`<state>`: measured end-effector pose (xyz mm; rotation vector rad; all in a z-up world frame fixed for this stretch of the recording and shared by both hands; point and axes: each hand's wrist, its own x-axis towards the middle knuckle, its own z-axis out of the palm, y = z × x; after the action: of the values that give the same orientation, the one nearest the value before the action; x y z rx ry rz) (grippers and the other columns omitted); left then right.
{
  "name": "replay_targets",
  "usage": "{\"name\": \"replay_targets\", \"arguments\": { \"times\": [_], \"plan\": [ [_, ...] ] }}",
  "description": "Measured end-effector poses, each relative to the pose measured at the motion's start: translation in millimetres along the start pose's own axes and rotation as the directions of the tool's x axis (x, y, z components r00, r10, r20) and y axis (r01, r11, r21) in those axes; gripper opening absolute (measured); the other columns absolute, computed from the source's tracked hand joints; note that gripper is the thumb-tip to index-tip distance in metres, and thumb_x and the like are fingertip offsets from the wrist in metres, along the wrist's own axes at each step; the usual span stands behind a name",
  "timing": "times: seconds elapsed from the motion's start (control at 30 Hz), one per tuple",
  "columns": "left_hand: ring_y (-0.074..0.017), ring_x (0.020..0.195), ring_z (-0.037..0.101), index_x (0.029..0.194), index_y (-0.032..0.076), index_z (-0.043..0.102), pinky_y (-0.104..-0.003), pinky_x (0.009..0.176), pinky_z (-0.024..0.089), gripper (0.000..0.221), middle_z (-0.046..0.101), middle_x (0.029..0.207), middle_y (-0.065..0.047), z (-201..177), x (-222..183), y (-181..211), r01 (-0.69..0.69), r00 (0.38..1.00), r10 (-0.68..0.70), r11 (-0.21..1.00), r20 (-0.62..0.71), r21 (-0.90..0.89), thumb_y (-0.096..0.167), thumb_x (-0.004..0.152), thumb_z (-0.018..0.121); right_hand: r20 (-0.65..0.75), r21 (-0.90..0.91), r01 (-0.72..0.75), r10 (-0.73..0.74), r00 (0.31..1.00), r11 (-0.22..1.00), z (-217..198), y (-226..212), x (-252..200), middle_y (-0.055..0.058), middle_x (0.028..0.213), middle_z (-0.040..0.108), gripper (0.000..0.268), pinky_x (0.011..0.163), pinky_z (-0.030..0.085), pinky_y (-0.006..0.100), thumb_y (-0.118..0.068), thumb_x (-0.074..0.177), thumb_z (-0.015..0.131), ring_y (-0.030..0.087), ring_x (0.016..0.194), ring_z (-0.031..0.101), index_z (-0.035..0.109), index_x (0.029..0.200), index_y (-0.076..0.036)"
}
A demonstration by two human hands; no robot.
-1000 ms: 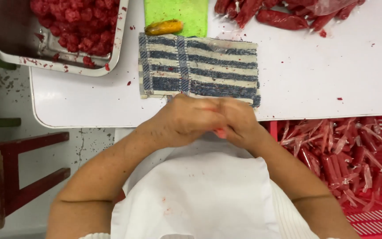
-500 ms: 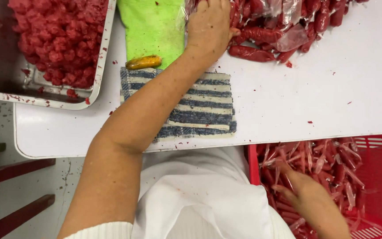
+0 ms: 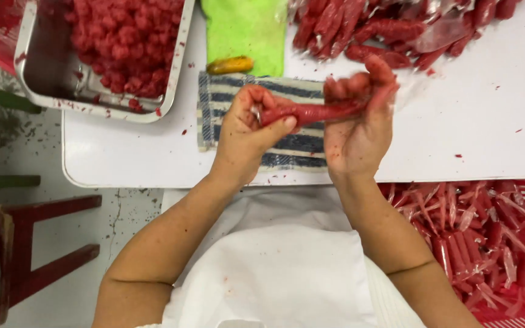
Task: Manually separating, twisting, and piling red sausage links at a production table
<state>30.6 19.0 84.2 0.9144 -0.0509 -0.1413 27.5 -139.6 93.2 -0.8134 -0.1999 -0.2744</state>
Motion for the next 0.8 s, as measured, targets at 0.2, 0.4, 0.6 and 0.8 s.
{"name": "replay_targets", "arguments": {
  "times": [0.2, 0.4, 0.6, 0.8],
  "plan": [
    [-0.0127, 0.096, 0.063, 0.113, 0.011, 0.051, -0.031, 0.094, 0.054, 0.032, 0.065, 0.111, -0.001, -36, -21, 42, -0.088, 0.968, -0.086, 0.764, 0.237, 0.64, 0.018, 0.089, 0.071, -0.151, 0.188, -0.065, 0.094, 0.984, 0.98, 53, 1, -4, -0.006, 0.055, 0.018, 0.029, 0.053, 0.021, 0.022, -0.045, 0.095, 0.059, 0.007, 0.052, 0.015, 0.069, 0.091, -0.018],
    [-0.0339, 0.089, 0.071, 0.12, 0.014, 0.051, -0.044, 0.069, 0.049, 0.039, 0.074, 0.101, -0.009, -13, -23, 30, -0.113, 0.932, -0.25, 0.488, 0.262, 0.866, 0.039, 0.091, 0.06, 0.106, 0.065, -0.04, 0.033, 0.994, 0.997, 26, 16, -11, -0.008, 0.054, 0.017, 0.031, 0.045, 0.014, 0.025, -0.042, 0.104, 0.043, 0.005, 0.047, 0.012, 0.058, 0.092, -0.017],
    [-0.0289, 0.076, 0.065, 0.098, 0.012, 0.058, -0.046, 0.06, 0.045, 0.033, 0.068, 0.092, -0.006, -31, -23, 29, -0.293, 0.89, -0.283, 0.244, 0.357, 0.924, 0.043, 0.102, 0.049, 0.595, -0.804, 0.594, 0.047, 0.803, 0.034, 48, -74, -12, 0.021, 0.139, 0.04, 0.067, 0.126, 0.033, 0.054, -0.047, 0.1, 0.057, 0.038, 0.138, 0.038, 0.034, 0.142, -0.001],
    [-0.0198, 0.062, 0.053, 0.078, 0.014, 0.047, -0.037, 0.059, 0.041, 0.03, 0.057, 0.07, 0.0, -21, -23, 48, -0.223, 0.852, -0.332, 0.47, 0.405, 0.854, 0.031, 0.1, 0.059, 0.562, 0.06, 0.825, 0.703, 0.437, -0.561, 40, -58, -17, -0.001, 0.167, 0.052, 0.026, 0.118, -0.013, 0.079, -0.023, 0.12, 0.04, 0.026, 0.163, 0.011, 0.06, 0.134, -0.018]
  ]
}}
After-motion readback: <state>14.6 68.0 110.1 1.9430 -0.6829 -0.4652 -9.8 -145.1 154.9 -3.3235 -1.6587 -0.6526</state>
